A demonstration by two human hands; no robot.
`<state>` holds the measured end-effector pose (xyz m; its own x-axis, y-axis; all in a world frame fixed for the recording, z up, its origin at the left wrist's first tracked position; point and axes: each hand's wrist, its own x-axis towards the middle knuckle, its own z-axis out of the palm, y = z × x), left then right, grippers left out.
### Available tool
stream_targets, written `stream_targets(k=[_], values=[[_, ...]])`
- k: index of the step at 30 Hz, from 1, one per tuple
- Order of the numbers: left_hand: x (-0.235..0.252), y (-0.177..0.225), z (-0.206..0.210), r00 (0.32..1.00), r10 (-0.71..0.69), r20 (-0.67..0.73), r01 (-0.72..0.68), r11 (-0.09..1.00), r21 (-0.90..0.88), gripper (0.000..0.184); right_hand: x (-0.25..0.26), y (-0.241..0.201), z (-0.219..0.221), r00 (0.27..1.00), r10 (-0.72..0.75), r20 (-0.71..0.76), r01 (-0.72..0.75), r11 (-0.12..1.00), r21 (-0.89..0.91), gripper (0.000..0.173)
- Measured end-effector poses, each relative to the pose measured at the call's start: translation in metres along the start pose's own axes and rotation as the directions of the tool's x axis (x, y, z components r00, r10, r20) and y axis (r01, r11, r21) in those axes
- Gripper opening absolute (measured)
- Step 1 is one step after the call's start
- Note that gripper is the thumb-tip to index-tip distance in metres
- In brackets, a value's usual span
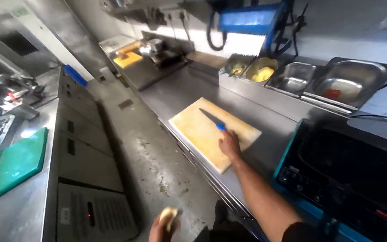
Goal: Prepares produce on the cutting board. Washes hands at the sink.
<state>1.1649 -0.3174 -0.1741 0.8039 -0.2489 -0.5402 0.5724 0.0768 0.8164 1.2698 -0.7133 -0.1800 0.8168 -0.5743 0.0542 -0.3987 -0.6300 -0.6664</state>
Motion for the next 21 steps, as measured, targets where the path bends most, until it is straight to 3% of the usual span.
stream_targets(k=[2,5,8,11,13,14,17,19,21], values=[[0.052,0.050,0.052,0.991,0.019,0.134,0.008,0.980,-0.198,0.038,0.037,0.007,0.010,0.999,-0.001,0.049,0.009,0.986,-0.167,0.049],[0.109,0.094,0.098,0.935,0.008,0.355,0.079,0.970,-0.229,0.041,0.054,0.013,0.016,0.986,-0.013,0.164,0.066,0.944,-0.323,0.064],[0.167,0.115,0.124,0.790,0.006,0.613,0.140,0.972,-0.190,0.049,0.058,0.009,0.001,0.966,0.107,0.236,-0.003,0.915,-0.404,0.083],[0.217,0.128,0.143,0.670,-0.080,0.738,0.170,0.984,-0.047,0.061,0.036,0.013,-0.011,0.931,0.238,0.275,-0.162,0.948,-0.273,0.075],[0.245,0.135,0.160,0.623,-0.117,0.774,0.027,0.991,0.128,0.061,0.016,0.021,-0.018,0.916,0.299,0.268,-0.277,0.954,-0.115,0.063],[0.261,0.140,0.171,0.602,-0.111,0.791,-0.134,0.962,0.237,0.061,0.005,0.021,-0.022,0.905,0.335,0.263,-0.340,0.940,-0.029,0.056],[0.299,0.146,0.202,0.601,-0.025,0.799,-0.548,0.714,0.435,0.066,-0.031,0.003,-0.025,0.832,0.492,0.256,-0.547,0.802,0.238,0.036],[0.320,0.146,0.222,0.602,0.031,0.798,-0.672,0.559,0.485,0.071,-0.046,-0.015,-0.021,0.785,0.583,0.211,-0.618,0.706,0.346,0.032],[0.339,0.143,0.234,0.557,0.074,0.827,-0.762,0.443,0.473,0.071,-0.051,-0.037,-0.022,0.751,0.631,0.193,-0.657,0.686,0.311,0.036]])
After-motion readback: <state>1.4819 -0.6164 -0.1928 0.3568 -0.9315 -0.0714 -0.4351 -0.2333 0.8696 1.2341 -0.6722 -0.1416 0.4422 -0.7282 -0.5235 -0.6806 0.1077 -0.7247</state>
